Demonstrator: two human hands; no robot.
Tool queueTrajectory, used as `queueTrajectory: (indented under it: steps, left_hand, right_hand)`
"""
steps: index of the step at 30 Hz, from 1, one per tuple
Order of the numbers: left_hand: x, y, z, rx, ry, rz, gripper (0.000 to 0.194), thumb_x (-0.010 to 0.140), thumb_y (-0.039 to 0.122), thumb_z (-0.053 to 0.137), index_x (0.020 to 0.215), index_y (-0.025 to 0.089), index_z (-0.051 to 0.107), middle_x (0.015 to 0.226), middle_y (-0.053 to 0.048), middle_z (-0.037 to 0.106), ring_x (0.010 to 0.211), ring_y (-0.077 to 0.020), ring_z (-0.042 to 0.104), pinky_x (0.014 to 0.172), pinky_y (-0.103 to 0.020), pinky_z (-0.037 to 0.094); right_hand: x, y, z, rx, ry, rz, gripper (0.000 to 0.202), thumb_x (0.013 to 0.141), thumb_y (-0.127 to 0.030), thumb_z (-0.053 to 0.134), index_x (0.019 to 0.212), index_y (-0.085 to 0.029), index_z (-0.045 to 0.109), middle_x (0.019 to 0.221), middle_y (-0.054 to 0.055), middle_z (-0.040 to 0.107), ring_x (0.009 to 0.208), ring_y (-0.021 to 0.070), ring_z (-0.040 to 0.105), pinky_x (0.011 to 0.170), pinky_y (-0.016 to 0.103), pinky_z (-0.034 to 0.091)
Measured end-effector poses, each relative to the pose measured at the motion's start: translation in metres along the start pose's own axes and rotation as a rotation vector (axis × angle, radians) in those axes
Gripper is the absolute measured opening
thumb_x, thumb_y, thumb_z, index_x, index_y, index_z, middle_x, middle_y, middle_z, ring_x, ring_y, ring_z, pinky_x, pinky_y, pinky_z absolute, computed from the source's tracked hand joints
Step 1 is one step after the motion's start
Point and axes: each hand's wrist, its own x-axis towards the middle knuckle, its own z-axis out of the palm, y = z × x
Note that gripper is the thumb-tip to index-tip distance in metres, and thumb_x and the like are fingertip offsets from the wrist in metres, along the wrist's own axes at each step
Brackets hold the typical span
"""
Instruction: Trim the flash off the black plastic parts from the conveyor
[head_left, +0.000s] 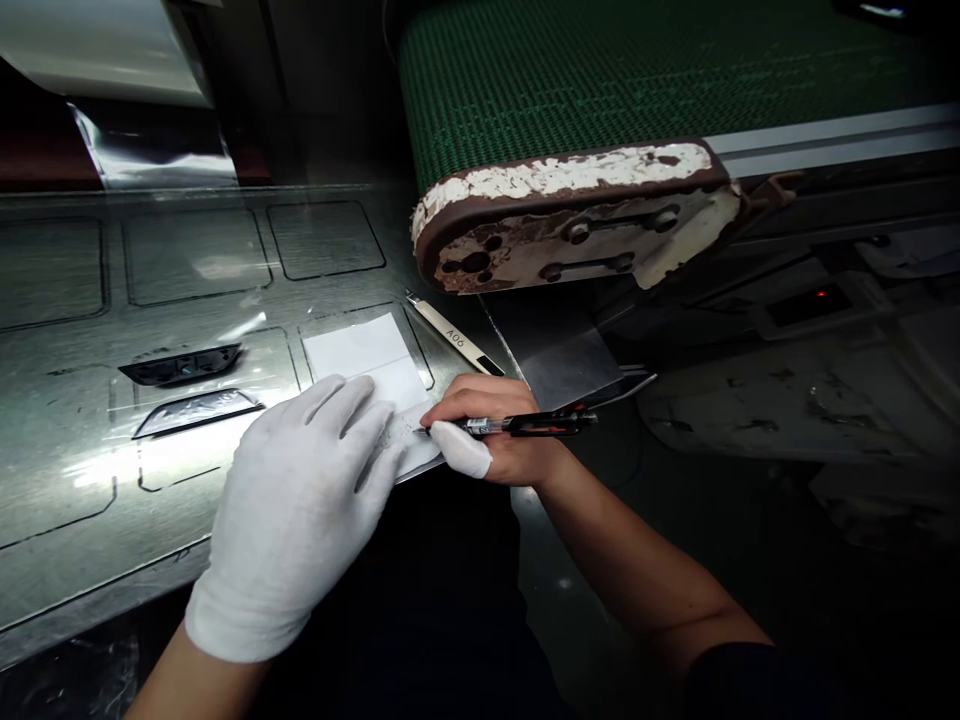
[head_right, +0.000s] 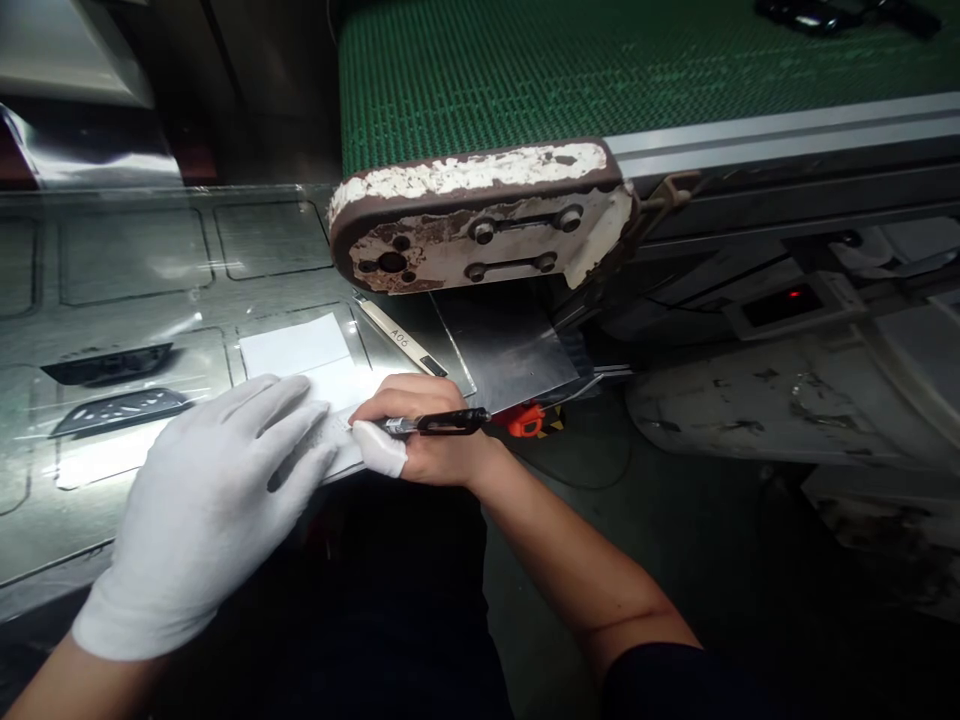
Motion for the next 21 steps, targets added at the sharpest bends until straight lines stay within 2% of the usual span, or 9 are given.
queueTrajectory:
  steps: [13, 21]
  left_hand:
    - [0.0008, 0.0011, 0.0001, -0.019, -0.007, 0.004, 0.015, 0.103, 0.032, 0.049, 0.108, 0.023, 0.061, 0.113, -0.009, 0.065, 0.102, -0.0321, 0.059, 0.084, -0.048, 0.044]
    - [-0.0001, 0.0002, -0.0012, -0.02, -0.003, 0.0, 0.015, 0.102, 0.031, 0.05, 0.107, 0.022, 0.061, 0.112, -0.009, 0.065, 0.102, -0.0319, 0.059, 0.083, -0.049, 0.044]
  right_hand:
    - [0.0016, -0.002, 0.0, -0.048, -0.023, -0.026, 0.009, 0.09, -0.018, 0.068, 0.09, -0.018, 0.076, 0.079, 0.003, 0.075, 0.07, 0.0139, 0.068, 0.064, 0.027, 0.054]
    - [0.0, -0.0028, -0.0013, -0.029, -0.024, 0.036, 0.011, 0.091, -0.019, 0.067, 0.086, -0.018, 0.077, 0.078, 0.003, 0.074, 0.069, 0.0141, 0.068, 0.064, 0.027, 0.054]
